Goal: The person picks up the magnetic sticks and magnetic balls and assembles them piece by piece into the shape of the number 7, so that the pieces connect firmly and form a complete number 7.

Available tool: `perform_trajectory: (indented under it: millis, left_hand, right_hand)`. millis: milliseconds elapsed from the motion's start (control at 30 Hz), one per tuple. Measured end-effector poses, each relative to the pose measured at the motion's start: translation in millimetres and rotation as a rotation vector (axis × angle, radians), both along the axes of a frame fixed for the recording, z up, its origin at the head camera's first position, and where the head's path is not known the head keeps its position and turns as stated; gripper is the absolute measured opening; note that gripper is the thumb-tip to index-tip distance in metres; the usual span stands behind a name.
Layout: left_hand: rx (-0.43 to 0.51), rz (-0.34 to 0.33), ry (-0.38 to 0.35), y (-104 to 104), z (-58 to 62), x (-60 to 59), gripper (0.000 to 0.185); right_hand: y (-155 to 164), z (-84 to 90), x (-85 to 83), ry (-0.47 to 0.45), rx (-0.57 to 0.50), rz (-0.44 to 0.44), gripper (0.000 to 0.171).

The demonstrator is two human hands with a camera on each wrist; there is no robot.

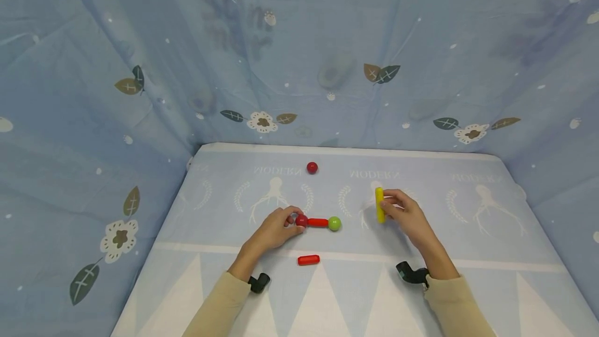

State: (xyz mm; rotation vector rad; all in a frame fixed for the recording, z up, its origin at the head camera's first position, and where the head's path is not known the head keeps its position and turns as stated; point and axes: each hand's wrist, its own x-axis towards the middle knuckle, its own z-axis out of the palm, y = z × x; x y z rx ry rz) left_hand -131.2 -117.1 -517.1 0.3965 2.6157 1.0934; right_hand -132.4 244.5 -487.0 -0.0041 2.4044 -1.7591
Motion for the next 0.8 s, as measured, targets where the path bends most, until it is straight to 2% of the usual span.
perform_trajectory:
  millis: [233,800]
  left_hand:
    - [-0.004,0.002,0.001,0,-0.6,-0.2,0.033]
    - [-0.001,-0.005,0.006,0,0.7,0.7,0.033]
  right_hand:
    - [-14,-3.2,4.3,-0.021,-0.113,0.012,0.039]
    - [-36,-18.7,15.7,-0.073,-0.194,-0.016,0.04]
